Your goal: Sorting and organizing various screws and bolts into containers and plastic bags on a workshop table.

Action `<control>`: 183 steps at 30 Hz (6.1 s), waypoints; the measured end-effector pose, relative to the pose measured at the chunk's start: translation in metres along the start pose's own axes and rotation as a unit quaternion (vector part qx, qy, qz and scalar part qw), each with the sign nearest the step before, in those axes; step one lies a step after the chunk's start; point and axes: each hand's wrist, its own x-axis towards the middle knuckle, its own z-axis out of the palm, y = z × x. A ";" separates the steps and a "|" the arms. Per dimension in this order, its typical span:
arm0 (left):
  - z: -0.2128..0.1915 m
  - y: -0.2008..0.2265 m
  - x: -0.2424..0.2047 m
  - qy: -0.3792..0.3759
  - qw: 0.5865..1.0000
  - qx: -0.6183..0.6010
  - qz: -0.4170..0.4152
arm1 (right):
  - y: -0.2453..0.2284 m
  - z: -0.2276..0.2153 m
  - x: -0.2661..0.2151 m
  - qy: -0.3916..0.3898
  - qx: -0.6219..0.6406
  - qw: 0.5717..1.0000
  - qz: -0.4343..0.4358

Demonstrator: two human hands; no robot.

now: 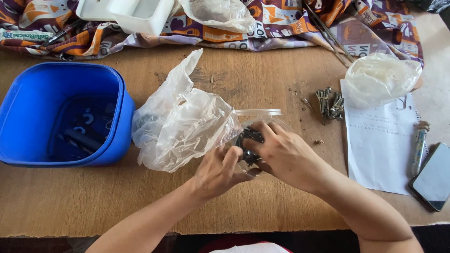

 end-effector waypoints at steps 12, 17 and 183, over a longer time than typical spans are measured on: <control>-0.015 0.012 0.014 0.025 0.999 -0.001 0.026 | 0.000 -0.009 -0.002 -0.003 0.063 0.998 -0.019; -0.011 0.012 0.015 0.056 0.998 0.020 0.030 | -0.002 -0.012 -0.001 0.030 0.074 0.995 -0.054; -0.056 0.007 0.056 0.089 0.901 -0.211 -0.368 | 0.023 -0.042 0.078 0.173 0.319 0.929 -0.076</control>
